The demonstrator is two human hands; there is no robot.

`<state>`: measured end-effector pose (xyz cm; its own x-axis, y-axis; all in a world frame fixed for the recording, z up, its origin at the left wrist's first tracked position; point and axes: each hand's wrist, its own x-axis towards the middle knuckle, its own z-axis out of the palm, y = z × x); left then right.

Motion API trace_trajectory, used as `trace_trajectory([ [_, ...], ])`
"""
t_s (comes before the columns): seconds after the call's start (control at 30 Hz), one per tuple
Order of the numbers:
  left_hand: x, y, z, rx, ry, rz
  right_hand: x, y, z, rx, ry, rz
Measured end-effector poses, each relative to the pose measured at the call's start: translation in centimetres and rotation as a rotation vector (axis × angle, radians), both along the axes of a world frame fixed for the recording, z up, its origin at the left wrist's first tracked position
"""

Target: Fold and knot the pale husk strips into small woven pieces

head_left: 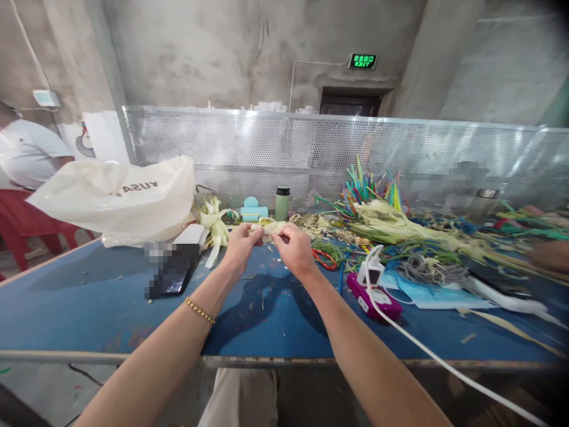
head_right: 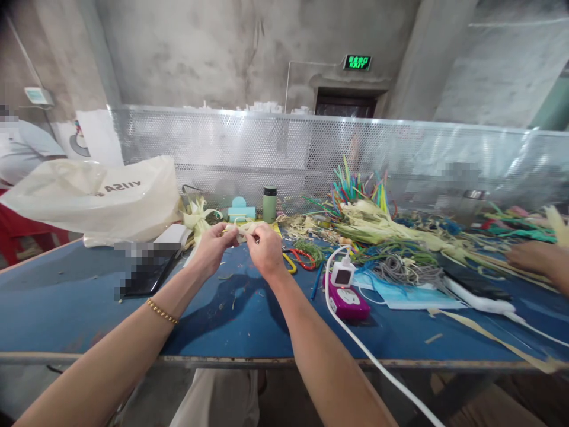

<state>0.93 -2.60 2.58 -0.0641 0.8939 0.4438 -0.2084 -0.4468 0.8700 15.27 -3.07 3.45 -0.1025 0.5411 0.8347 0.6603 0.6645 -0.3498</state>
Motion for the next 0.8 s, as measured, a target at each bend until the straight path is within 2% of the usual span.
trace_trajectory([
  [0.2, 0.2, -0.1, 0.1, -0.008, -0.005, 0.016, 0.2, 0.3, -0.2, -0.013, -0.011, -0.045],
  [0.4, 0.2, 0.2, -0.2, -0.020, -0.010, 0.065, 0.0, 0.1, 0.0, 0.053, 0.038, 0.006],
  [0.6, 0.7, -0.5, 0.3, -0.021, -0.018, -0.108, 0.0, 0.0, 0.1, -0.096, 0.168, 0.019],
  [0.8, 0.7, -1.1, 0.7, -0.027, -0.002, -0.203, 0.4, 0.4, 0.0, -0.053, 0.181, -0.098],
])
